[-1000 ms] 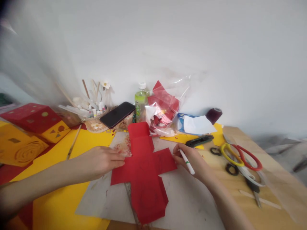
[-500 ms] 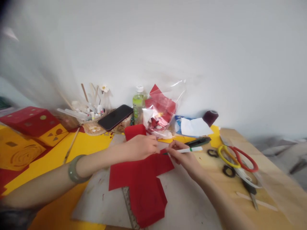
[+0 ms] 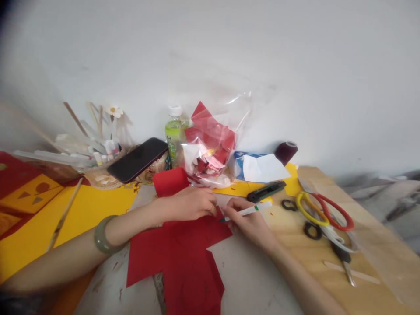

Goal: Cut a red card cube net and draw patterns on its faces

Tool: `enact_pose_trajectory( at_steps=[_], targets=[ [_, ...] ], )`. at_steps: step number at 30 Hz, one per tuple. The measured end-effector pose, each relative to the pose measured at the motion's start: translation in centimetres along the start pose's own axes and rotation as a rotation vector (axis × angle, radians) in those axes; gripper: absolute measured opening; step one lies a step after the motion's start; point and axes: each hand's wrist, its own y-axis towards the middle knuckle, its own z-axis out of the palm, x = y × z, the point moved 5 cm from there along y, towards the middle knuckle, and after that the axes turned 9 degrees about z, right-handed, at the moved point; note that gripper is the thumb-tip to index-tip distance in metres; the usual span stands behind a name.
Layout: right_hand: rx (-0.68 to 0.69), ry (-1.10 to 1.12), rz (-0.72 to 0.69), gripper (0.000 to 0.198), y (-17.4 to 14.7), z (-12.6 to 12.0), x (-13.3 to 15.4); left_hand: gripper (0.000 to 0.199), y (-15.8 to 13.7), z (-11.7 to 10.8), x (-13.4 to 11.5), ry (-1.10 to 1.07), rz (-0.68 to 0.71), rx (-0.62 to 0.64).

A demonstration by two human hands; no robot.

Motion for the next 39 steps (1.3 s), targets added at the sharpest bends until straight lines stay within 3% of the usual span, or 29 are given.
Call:
enact_pose_trajectory(
  at_steps=[13,39],
  targets=[
    [-0.129,-0.139,-0.072,0.021,-0.5,0.6,-0.5,0.028,-1.0,0.2,-0.1,-0.042,0.013,0.027],
    [-0.132,-0.174,-0.033,0.024,-0.6,0.8,-0.9,0.025,-0.6,0.1,0.1,-0.148,-0.029,0.082]
  ],
)
